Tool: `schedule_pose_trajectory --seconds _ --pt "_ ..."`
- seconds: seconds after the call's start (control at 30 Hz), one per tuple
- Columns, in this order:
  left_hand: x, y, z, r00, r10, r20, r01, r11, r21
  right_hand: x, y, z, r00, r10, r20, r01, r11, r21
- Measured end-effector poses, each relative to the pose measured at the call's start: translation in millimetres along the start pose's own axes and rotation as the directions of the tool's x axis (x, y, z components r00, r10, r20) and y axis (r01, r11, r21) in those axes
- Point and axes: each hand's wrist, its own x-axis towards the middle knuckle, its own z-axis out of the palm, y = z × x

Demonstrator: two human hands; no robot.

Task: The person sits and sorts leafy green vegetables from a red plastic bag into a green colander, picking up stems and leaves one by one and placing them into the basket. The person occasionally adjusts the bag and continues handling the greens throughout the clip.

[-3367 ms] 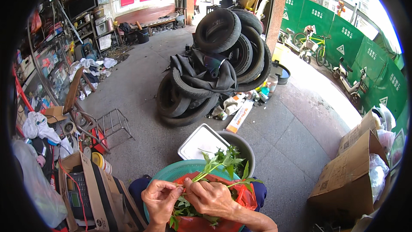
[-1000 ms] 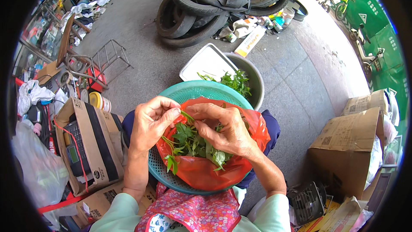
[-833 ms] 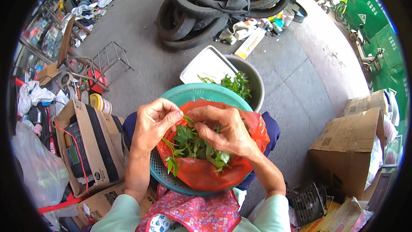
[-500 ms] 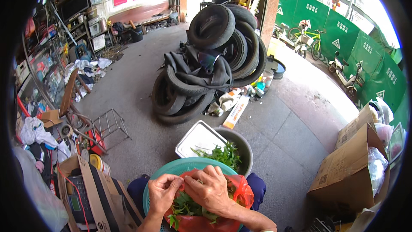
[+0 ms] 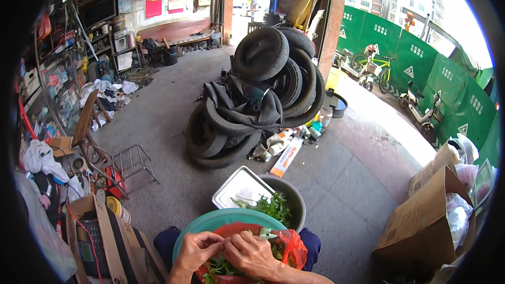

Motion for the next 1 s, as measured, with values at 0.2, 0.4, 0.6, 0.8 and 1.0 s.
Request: schedule_pose_trajectory --seconds 0.2,0.4,0.6,0.8,1.0 --pt "8 -15 -4 0.99 -0.117 0.076 0.133 0.956 -0.262 -6 2 6 0.992 -0.061 -0.115 0.066 0.997 0.039" --pt "7 -6 0 0.965 -0.174 0.194 0.252 0.814 -0.523 2 -1 -1 0.974 0.088 -0.21 -0.048 0.981 0.188" --pt "1 -2 3 0.956 -0.161 0.245 0.274 0.787 -0.553 21 0 -20 0.928 0.176 -0.329 -0.009 0.892 0.452" --pt "8 11 -50 0.784 0.348 -0.514 -0.223 0.931 0.29 24 39 -41 0.736 0.347 -0.582 -0.139 0.918 0.372" --pt "41 -32 -129 0.755 0.451 -0.475 -0.069 0.776 0.628 24 83 6 0.842 0.516 -0.157 -0.405 0.798 0.447"
